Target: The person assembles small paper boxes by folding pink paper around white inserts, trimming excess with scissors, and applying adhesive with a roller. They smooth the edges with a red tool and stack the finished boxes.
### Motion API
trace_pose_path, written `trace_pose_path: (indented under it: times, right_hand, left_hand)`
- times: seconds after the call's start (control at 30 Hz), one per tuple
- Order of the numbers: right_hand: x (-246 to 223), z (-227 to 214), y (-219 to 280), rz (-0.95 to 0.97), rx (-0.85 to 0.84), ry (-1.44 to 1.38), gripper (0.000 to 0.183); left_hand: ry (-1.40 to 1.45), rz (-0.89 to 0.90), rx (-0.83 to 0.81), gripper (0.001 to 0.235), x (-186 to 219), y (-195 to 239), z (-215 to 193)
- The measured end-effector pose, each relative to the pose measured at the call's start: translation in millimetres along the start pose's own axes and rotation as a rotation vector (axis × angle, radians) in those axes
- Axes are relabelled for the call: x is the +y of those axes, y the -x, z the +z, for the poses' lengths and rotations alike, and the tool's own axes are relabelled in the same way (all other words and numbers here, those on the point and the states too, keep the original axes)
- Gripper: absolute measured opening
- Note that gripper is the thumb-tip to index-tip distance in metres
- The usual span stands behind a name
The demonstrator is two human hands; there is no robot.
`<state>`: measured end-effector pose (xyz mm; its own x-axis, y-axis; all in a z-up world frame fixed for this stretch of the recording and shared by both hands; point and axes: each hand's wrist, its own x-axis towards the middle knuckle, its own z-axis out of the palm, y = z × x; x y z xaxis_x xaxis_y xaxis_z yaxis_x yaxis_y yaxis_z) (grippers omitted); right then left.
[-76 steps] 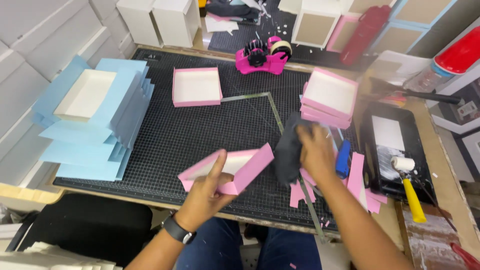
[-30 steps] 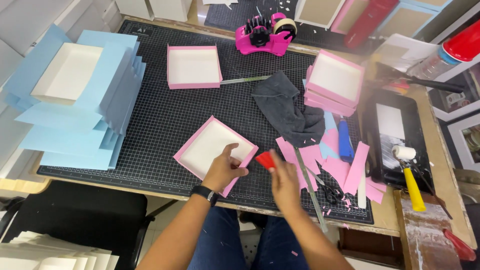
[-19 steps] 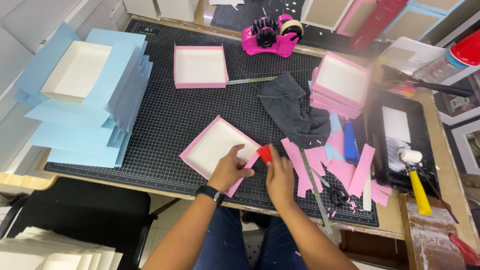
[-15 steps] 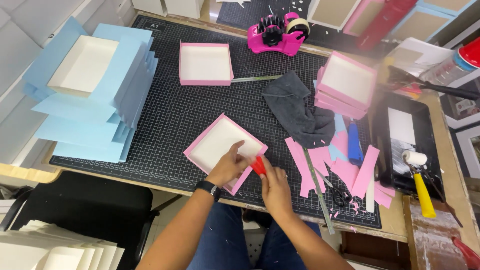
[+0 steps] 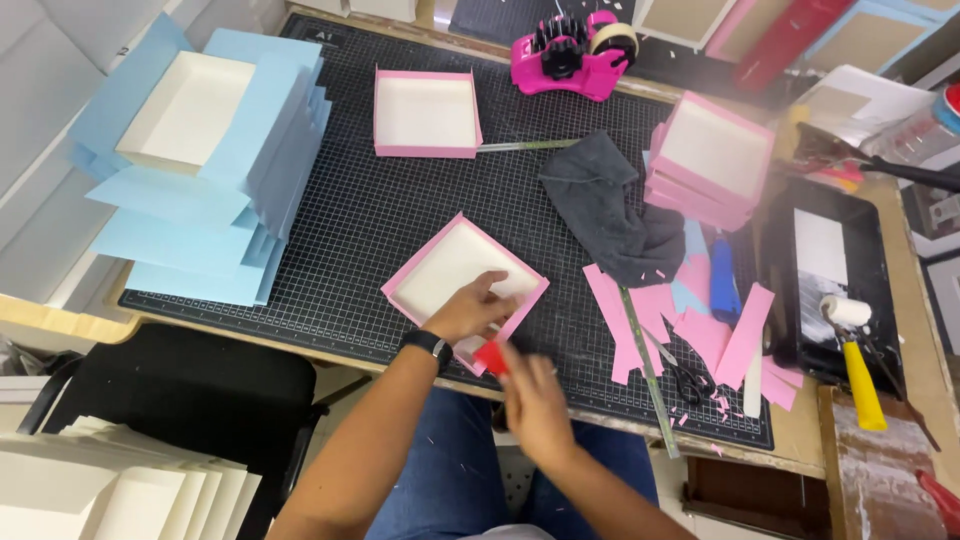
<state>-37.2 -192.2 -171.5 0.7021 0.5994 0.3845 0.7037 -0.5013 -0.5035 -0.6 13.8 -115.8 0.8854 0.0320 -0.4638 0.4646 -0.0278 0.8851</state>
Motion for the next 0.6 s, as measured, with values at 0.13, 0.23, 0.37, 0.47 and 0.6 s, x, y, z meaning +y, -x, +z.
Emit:
trace_pose_path:
  times: [0.13,0.23,0.37,0.47,0.6]
  right_hand:
    - [3,-17,6,-0.044,-0.065,-0.139,0.052]
    - [36,-52,-19,0.176,0.134,-0.056,0.051]
    - [133,-65,-11,0.357,0.324,0.261,0.066]
    - [154,-60,-1,0.397,0.285,0.368,0.057]
    - [143,-70,-9,0.429,0.227,0.560,0.062]
  left_hand:
    - [-0.116,0.091,-0.033,0.103,-16,-9,3]
    - [-0.274,0.204,-0.084,0.104,-41,-34,-5]
    - [-0.503,0.239,-0.284,0.103,-32,-26,-14]
    - [-0.567,0.276,-0.287,0.096,-29,-23,-18]
    - [-0.533,0.297,-0.130,0.090,9,47,-4]
